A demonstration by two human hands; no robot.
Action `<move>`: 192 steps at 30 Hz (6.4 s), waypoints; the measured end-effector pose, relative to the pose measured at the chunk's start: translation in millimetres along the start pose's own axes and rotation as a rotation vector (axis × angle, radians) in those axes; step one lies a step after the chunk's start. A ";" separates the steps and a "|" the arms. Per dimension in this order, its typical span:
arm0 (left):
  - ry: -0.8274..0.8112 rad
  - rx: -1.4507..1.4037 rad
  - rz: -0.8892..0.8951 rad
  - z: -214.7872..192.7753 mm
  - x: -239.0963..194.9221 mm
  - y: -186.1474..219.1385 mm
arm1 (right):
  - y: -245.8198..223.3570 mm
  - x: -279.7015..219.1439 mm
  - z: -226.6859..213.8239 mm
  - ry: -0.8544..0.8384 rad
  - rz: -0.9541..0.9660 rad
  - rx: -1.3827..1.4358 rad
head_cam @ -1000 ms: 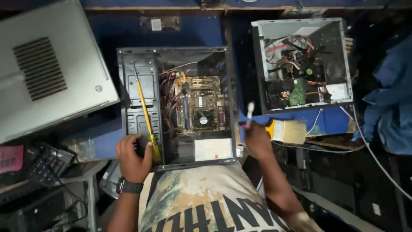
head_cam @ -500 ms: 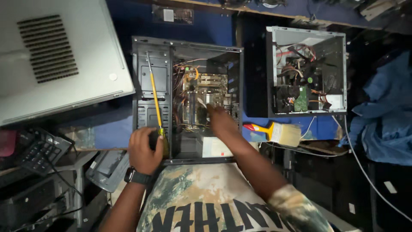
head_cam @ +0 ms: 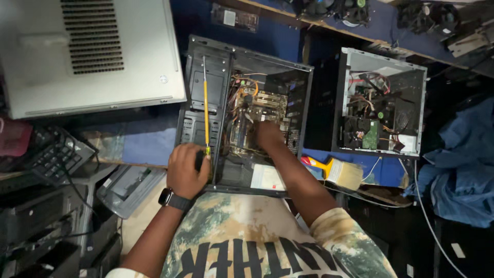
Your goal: The person removes a green circuit board from an open desktop computer case, cleans it with a toothbrush, and then reinstalls it. The person also uses a screwdriver to adjust components inside the case.
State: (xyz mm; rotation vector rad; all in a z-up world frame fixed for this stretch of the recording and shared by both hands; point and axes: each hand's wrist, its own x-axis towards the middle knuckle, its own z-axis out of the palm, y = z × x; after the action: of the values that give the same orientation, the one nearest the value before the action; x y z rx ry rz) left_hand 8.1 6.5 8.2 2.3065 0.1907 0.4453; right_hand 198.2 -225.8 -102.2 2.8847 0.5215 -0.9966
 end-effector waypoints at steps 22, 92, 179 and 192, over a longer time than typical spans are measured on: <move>-0.001 -0.002 -0.003 -1.8 -3.8 -2.8 | -15.7 -15.3 -22.8 -0.088 -0.083 -0.068; -0.115 -0.124 0.084 -18.6 -5.2 -21.4 | 49.8 60.7 51.2 0.398 0.175 0.240; -0.209 -0.446 -0.043 -29.9 135.0 -39.9 | 17.1 -135.0 50.7 0.869 -0.209 1.548; -0.319 -1.114 -0.241 36.9 44.5 60.1 | -67.7 -185.3 -59.6 0.729 -0.396 1.204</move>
State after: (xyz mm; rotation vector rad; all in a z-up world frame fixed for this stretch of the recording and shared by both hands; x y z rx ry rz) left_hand 63.2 -48.0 39.0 1.2070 0.0331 0.0103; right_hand 74.8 -208.4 62.0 4.3943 0.6998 -0.1481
